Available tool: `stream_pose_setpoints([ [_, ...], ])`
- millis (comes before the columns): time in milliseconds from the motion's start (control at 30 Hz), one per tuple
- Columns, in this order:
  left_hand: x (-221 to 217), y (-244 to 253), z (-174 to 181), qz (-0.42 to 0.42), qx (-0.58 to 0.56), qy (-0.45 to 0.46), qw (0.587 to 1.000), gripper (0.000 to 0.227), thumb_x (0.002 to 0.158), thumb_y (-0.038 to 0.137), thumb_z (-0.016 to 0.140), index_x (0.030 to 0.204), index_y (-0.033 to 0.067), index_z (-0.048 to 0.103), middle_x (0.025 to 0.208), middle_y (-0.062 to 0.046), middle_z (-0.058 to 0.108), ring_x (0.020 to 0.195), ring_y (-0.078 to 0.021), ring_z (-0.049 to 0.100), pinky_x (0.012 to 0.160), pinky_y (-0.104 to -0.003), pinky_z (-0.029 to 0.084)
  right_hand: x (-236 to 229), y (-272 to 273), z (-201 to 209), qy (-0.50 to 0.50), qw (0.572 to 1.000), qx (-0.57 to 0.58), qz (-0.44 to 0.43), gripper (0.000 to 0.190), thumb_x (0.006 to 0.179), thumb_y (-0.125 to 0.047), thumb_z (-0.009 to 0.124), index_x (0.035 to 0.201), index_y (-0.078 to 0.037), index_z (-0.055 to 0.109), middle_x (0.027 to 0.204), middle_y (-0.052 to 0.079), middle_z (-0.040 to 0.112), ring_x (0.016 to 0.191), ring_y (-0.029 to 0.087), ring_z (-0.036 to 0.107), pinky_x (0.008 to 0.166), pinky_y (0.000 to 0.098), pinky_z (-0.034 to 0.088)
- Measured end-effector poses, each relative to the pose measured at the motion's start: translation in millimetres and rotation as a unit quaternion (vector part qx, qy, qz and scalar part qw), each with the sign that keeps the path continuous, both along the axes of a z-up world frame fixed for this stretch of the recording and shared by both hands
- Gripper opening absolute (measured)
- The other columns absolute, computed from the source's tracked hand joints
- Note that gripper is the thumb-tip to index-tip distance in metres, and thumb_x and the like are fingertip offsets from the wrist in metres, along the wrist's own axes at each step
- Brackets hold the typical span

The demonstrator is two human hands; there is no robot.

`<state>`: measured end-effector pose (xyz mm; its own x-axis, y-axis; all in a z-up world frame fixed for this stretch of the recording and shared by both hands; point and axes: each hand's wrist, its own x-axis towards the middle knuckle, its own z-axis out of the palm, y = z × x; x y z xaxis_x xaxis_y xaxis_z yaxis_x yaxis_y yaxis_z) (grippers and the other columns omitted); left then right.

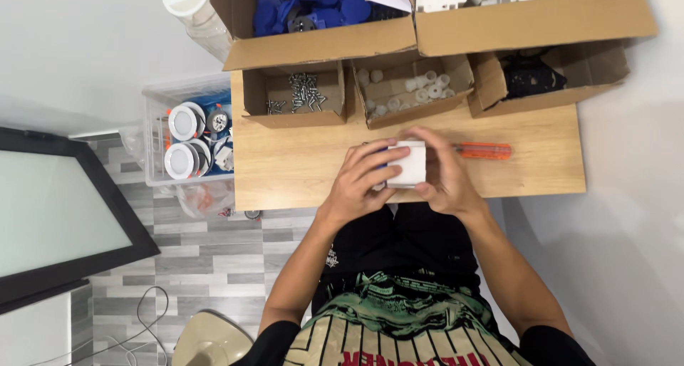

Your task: The person assembles a small blue electrical box by using a screwdriver to tighten screws into the casing. They handle various components from cardboard boxes, including screws, white plastic caps, and black plastic parts, placing them into the box and securing them.

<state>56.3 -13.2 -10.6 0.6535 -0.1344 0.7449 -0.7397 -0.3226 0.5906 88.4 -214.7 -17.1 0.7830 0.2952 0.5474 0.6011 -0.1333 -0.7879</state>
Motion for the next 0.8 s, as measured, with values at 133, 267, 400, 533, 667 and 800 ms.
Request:
stream_pose_setpoints([
  [133, -0.5, 2.6, -5.3, 0.034, 0.033, 0.002, 0.999, 0.052, 0.083, 0.006, 0.093, 0.128, 0.0216, 0.071, 0.146, -0.01, 0.071, 0.136, -0.0412, 0.066, 0.111, -0.052, 0.053, 10.2, -3.8, -21.5, 0.077, 0.991, 0.043, 0.103, 0.088, 0.092, -0.049, 0.072, 0.153, 0.011, 0.049, 0.143, 0.028, 0.066, 0.129, 0.037, 0.067, 0.108, 0.048, 0.053],
  [267, -0.3, 6.6, 18.6, -0.002, 0.011, 0.135, 0.991, 0.088, 0.079, 0.049, 0.097, 0.148, 0.0182, 0.052, 0.159, -0.017, 0.057, 0.142, -0.042, 0.062, 0.116, -0.056, 0.055, 9.7, -6.8, -17.3, 0.113, 0.978, 0.101, 0.142, 0.091, 0.078, -0.022, 0.084, 0.15, 0.011, 0.038, 0.143, 0.033, 0.062, 0.134, 0.044, 0.063, 0.112, 0.0532, 0.048],
  [400, -1.8, 15.6, 4.0, -0.039, -0.014, 0.221, 0.974, 0.117, 0.075, 0.061, 0.096, 0.16, 0.0016, 0.044, 0.132, -0.028, 0.072, 0.102, -0.0385, 0.076, 0.088, -0.054, 0.063, 7.8, -4.4, -7.0, 0.091, 0.98, 0.09, 0.151, 0.083, 0.079, -0.01, 0.085, 0.145, 0.009, 0.04, 0.144, 0.034, 0.061, 0.136, 0.044, 0.06, 0.114, 0.0524, 0.044],
  [533, -2.0, 18.3, 2.7, -0.049, -0.05, 0.266, 0.961, 0.085, 0.094, 0.045, 0.085, 0.159, 0.0034, 0.051, 0.098, -0.015, 0.072, 0.063, -0.0217, 0.065, 0.055, -0.033, 0.054, 6.4, -2.1, -7.3, 0.081, 0.982, 0.085, 0.146, 0.081, 0.079, -0.006, 0.087, 0.146, 0.009, 0.043, 0.15, 0.033, 0.055, 0.143, 0.045, 0.056, 0.12, 0.0528, 0.044],
  [667, -3.7, 17.8, -11.8, -0.057, -0.061, 0.165, 0.983, 0.07, 0.093, 0.026, 0.089, 0.152, 0.0038, 0.059, 0.135, -0.02, 0.069, 0.118, -0.0382, 0.073, 0.097, -0.049, 0.062, 4.2, -7.9, -6.7, 0.142, 0.976, 0.073, 0.145, 0.091, 0.091, -0.037, 0.081, 0.159, 0.001, 0.034, 0.165, 0.027, 0.043, 0.151, 0.035, 0.047, 0.119, 0.049, 0.047],
  [800, -2.2, 18.5, 9.1, -0.063, -0.067, 0.133, 0.987, 0.055, 0.095, 0.015, 0.086, 0.144, 0.0056, 0.063, 0.14, -0.022, 0.067, 0.128, -0.0425, 0.069, 0.107, -0.053, 0.058, 6.5, -4.2, -8.6, 0.182, 0.965, 0.1, 0.16, 0.099, 0.096, -0.062, 0.067, 0.163, 0.0, 0.028, 0.171, 0.025, 0.031, 0.147, 0.034, 0.048, 0.114, 0.0464, 0.053],
])
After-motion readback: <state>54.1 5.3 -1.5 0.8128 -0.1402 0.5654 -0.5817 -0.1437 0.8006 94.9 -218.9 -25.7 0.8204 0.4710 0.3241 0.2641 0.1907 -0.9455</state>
